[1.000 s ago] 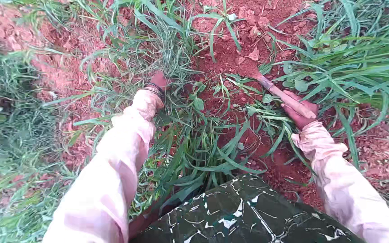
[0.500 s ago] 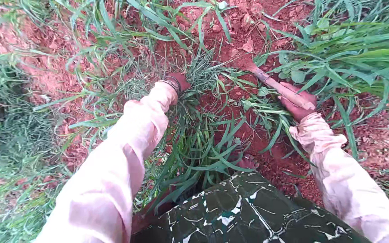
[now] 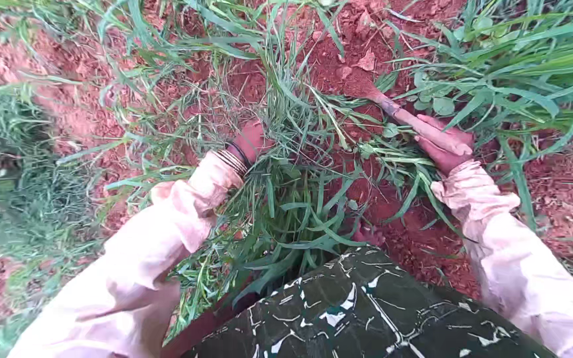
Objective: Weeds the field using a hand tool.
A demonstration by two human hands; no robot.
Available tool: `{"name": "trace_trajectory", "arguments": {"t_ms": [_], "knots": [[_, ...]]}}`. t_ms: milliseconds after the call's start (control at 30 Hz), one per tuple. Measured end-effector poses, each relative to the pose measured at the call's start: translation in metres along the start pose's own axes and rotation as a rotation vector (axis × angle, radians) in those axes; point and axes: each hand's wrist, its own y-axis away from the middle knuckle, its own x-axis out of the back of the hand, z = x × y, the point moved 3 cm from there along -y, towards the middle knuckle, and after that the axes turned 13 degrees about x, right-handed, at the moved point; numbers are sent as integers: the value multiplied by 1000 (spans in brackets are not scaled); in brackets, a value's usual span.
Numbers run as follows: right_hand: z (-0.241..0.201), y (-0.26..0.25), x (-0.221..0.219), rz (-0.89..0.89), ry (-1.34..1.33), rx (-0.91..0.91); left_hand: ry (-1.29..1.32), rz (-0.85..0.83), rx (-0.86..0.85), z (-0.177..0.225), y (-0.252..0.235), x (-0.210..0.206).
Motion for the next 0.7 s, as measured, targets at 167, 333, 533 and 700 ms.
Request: {"name": "trace_trajectory", "arguments": {"t_ms": [167,333,533,700], "knots": [[1,1,-1,-9,45,39,-452,-213,124,14,-3,-63],[-1,1,-2,-17,34,35,-493,-19,186,-22,-21,-51],[0,0,-1,-19,35,35,-421,-83,286,-17,-30,-58],[0,-1,0,-30,34,3,-326,-98,352,-11,-29,-66]]}}
